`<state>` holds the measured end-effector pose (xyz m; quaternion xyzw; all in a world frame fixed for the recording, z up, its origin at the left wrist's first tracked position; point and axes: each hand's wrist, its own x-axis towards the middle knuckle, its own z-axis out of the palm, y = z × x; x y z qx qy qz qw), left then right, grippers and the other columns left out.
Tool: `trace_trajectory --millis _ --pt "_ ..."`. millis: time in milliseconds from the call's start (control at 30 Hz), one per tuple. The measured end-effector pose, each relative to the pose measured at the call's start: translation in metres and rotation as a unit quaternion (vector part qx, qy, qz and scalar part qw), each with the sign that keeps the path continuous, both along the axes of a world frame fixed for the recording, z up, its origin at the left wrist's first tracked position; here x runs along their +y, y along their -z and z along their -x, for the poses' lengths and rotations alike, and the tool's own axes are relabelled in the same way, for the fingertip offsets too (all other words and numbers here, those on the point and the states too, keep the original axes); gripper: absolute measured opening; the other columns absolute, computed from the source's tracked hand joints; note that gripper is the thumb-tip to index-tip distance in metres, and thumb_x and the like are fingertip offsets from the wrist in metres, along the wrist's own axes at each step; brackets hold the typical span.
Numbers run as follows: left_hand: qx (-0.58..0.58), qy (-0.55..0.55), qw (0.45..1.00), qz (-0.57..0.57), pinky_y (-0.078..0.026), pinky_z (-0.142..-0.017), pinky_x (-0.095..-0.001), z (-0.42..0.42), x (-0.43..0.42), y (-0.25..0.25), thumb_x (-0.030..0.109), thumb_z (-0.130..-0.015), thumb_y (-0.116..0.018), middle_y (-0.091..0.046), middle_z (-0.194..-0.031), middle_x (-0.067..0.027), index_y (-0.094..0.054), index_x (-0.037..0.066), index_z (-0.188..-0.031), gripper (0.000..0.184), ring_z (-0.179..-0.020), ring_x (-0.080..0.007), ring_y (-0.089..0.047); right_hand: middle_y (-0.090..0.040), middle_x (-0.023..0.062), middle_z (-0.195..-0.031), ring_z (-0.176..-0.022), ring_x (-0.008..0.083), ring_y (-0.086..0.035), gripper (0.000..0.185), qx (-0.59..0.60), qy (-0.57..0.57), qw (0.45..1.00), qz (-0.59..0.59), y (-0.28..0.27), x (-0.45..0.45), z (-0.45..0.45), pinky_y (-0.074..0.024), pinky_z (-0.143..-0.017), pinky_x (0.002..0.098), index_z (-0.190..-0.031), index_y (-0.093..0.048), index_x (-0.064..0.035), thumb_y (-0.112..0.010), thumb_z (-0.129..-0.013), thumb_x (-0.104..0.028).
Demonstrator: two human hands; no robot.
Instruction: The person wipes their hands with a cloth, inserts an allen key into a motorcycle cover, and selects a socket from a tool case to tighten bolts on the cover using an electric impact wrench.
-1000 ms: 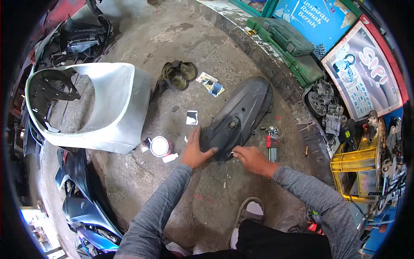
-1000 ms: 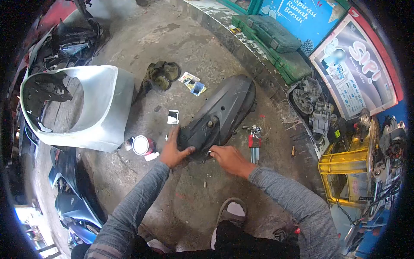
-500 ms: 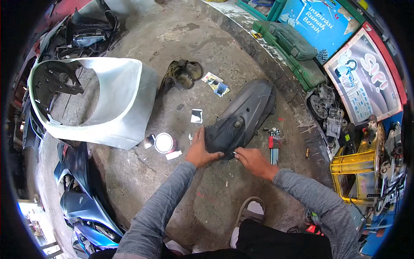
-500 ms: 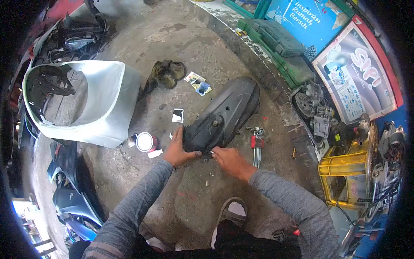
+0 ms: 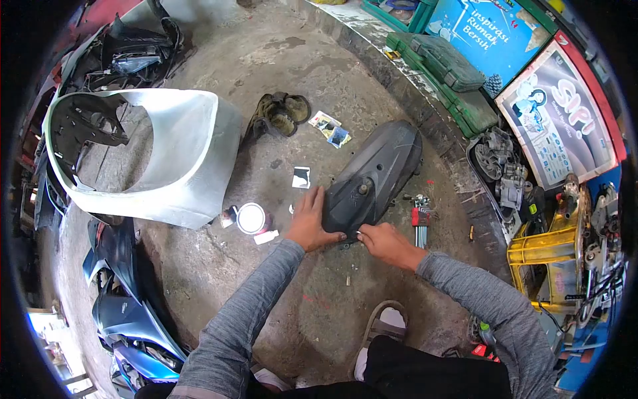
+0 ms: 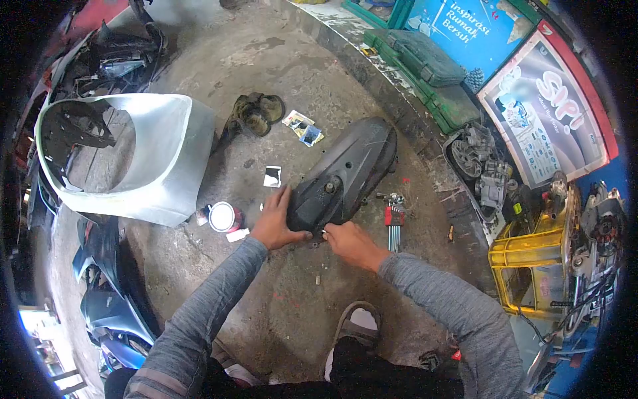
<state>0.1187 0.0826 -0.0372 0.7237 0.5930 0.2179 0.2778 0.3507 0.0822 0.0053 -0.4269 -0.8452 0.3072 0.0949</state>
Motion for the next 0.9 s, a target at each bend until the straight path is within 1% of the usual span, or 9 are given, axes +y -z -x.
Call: trace_trajectory --millis 67,133,200,367,467,533,600,700,900 --pt "0.027 0.021 0.999 -0.024 -0.027 -0.113 -0.0500 -0.009 0.000 -0.005 0.051 -0.053 -0.086 -0.026 -0.150 -0.0249 -0.020 -0.006 -0.146 0.128 -0.139 -0.0425 -0.026 -0.061 0.0245 -0.073 -0.073 0.0465 -0.060 0.019 0.006 -0.009 1.000 -0.006 0.001 0.001 0.000 -0.0463 -0.063 0.0535 -0.092 -0.058 -0.0028 -0.056 -0.092 -0.021" --pt "0.127 0.014 0.991 -0.034 -0.023 -0.113 -0.0570 -0.022 -0.006 -0.017 0.051 -0.050 -0.087 -0.024 -0.152 -0.0227 -0.019 -0.002 -0.148 0.131 -0.141 -0.0437 -0.020 -0.060 0.0245 -0.072 -0.073 0.0464 -0.060 0.018 0.013 -0.018 1.000 -0.012 0.000 0.003 -0.001 -0.0461 -0.063 0.0533 -0.091 -0.057 -0.0029 -0.056 -0.092 -0.021" --pt "0.131 0.008 0.991 -0.031 -0.021 -0.112 -0.0599 -0.029 -0.006 -0.017 0.052 -0.048 -0.087 -0.023 -0.152 -0.0225 -0.018 -0.001 -0.149 0.133 -0.142 -0.0441 -0.019 -0.057 0.0222 -0.068 -0.069 0.0436 -0.059 0.018 -0.030 -0.076 0.996 -0.044 0.000 0.010 -0.004 -0.0441 -0.059 0.0510 -0.089 -0.053 -0.0033 -0.056 -0.093 -0.021" --pt "0.151 -0.010 0.988 -0.013 -0.021 -0.109 -0.0658 -0.037 -0.008 -0.018 0.053 -0.044 -0.089 -0.020 -0.154 -0.0222 -0.014 0.000 -0.150 0.140 -0.142 -0.0442 -0.017 -0.058 0.0178 -0.067 -0.065 0.0412 -0.059 0.019 -0.039 -0.118 0.989 -0.074 -0.001 0.010 -0.008 -0.0456 -0.057 0.0499 -0.089 -0.049 -0.0044 -0.058 -0.090 -0.021" --pt "0.144 -0.004 0.989 -0.017 -0.021 -0.107 -0.0696 -0.038 -0.005 -0.019 0.052 -0.044 -0.089 -0.018 -0.154 -0.0221 -0.014 0.004 -0.151 0.139 -0.142 -0.0461 -0.017 -0.060 0.0152 -0.066 -0.060 0.0373 -0.062 0.018 -0.059 -0.138 0.980 -0.128 0.005 0.008 -0.010 -0.0482 -0.052 0.0472 -0.092 -0.048 -0.0046 -0.060 -0.085 -0.017" --pt "0.192 0.028 0.981 -0.006 -0.022 -0.104 -0.0723 -0.038 -0.003 -0.025 0.052 -0.045 -0.089 -0.016 -0.155 -0.0217 -0.016 0.011 -0.152 0.136 -0.141 -0.0483 -0.016 -0.061 0.0143 -0.066 -0.058 0.0349 -0.064 0.019 -0.073 -0.151 0.974 -0.156 0.012 0.010 -0.012 -0.0499 -0.050 0.0452 -0.094 -0.049 -0.0046 -0.060 -0.082 -0.014" --pt "0.185 0.039 0.982 -0.014 -0.022 -0.104 -0.0728 -0.036 -0.001 -0.019 0.051 -0.045 -0.089 -0.016 -0.155 -0.0221 -0.017 0.013 -0.152 0.134 -0.141 -0.0486 -0.017 -0.060 0.0125 -0.064 -0.056 0.0316 -0.064 0.020 -0.069 -0.166 0.964 -0.197 0.017 0.011 -0.012 -0.0496 -0.045 0.0413 -0.093 -0.050 -0.0044 -0.060 -0.078 -0.011" --pt "0.159 0.057 0.985 -0.036 -0.021 -0.104 -0.0721 -0.030 0.000 -0.011 0.050 -0.046 -0.088 -0.015 -0.155 -0.0235 -0.018 0.014 -0.151 0.131 -0.140 -0.0484 -0.018 -0.056 0.0099 -0.061 -0.052 0.0315 -0.061 0.015 -0.060 -0.163 0.962 -0.209 0.019 0.013 -0.013 -0.0467 -0.043 0.0427 -0.087 -0.049 -0.0055 -0.059 -0.077 -0.008" --pt "0.150 0.072 0.985 -0.042 -0.022 -0.105 -0.0685 -0.029 0.005 -0.001 0.049 -0.046 -0.087 -0.016 -0.154 -0.0257 -0.019 0.014 -0.151 0.130 -0.139 -0.0469 -0.022 -0.057 0.0092 -0.061 -0.053 0.0311 -0.062 0.017 -0.083 -0.198 0.957 -0.195 0.023 0.021 -0.017 -0.0472 -0.044 0.0429 -0.088 -0.049 -0.0058 -0.061 -0.075 -0.009"
